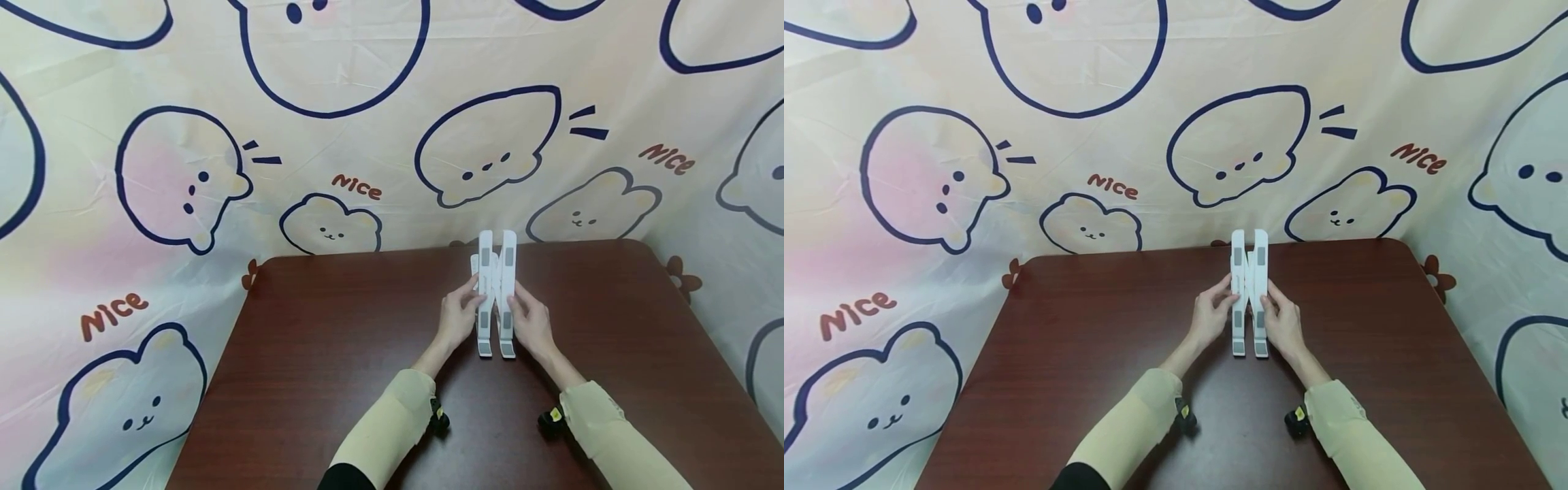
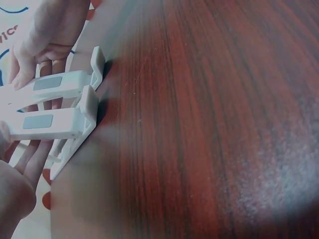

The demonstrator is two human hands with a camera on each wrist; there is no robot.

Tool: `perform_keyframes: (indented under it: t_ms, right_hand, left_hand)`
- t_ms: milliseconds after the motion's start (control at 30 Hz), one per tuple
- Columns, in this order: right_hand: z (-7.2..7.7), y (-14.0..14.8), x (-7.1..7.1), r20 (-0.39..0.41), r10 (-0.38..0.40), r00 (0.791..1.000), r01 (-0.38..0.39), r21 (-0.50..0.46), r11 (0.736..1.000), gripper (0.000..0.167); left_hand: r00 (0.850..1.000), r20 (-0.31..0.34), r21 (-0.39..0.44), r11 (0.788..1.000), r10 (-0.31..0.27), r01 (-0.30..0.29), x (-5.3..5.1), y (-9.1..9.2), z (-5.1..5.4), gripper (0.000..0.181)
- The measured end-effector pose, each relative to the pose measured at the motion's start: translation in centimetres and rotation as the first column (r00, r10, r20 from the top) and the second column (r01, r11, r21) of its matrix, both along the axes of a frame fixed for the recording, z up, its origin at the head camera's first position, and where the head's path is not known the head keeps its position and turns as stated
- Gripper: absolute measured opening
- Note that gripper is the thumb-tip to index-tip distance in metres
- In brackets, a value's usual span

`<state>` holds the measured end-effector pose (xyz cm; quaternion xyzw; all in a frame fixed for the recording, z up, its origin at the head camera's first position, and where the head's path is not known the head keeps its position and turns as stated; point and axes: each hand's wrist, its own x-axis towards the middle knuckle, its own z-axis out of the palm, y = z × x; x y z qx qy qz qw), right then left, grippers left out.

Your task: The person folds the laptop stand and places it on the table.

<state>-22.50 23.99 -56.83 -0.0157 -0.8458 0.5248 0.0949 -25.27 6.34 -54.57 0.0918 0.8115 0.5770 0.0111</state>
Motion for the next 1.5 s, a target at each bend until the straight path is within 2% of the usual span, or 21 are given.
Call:
perform_keyframes:
  t_ms: [300,767,933,1100,1300,1500]
  right_hand:
    - [-0.3,-0.5,-0.1,-0.032,0.013,0.999,-0.013,-0.007,1.0,0.051]
    - [-0.3,-1.3,-0.1,-0.089,-0.002,0.996,0.006,0.039,0.999,0.048]
    - [-0.3,-0.9,-0.3,-0.07,0.035,0.997,-0.033,0.027,0.999,0.049]
    - [-0.5,-0.1,-0.1,-0.028,0.079,0.996,-0.079,0.02,0.997,0.051]
    - [-0.8,0.1,0.2,-0.014,0.064,0.998,-0.063,0.036,0.997,0.051]
    - [-0.3,-0.2,-0.4,-0.027,0.065,0.998,-0.064,0.04,0.997,0.05]
  left_hand:
    - [1.0,0.004,0.011,1.0,-0.019,0.019,0.1,0.1,-0.1,0.05]
    - [1.0,-0.024,-0.017,1.0,-0.008,0.007,0.2,0.5,-0.2,0.05]
    - [0.999,-0.032,-0.007,1.0,-0.017,0.016,0.2,0.5,-0.3,0.051]
    - [0.998,-0.018,0.014,0.998,-0.059,0.059,0.5,0.4,-0.5,0.051]
    - [0.997,0.008,0.037,0.996,-0.081,0.081,0.9,0.3,-0.5,0.052]
    - [0.997,-0.013,0.034,0.997,-0.071,0.071,0.5,0.0,-0.1,0.053]
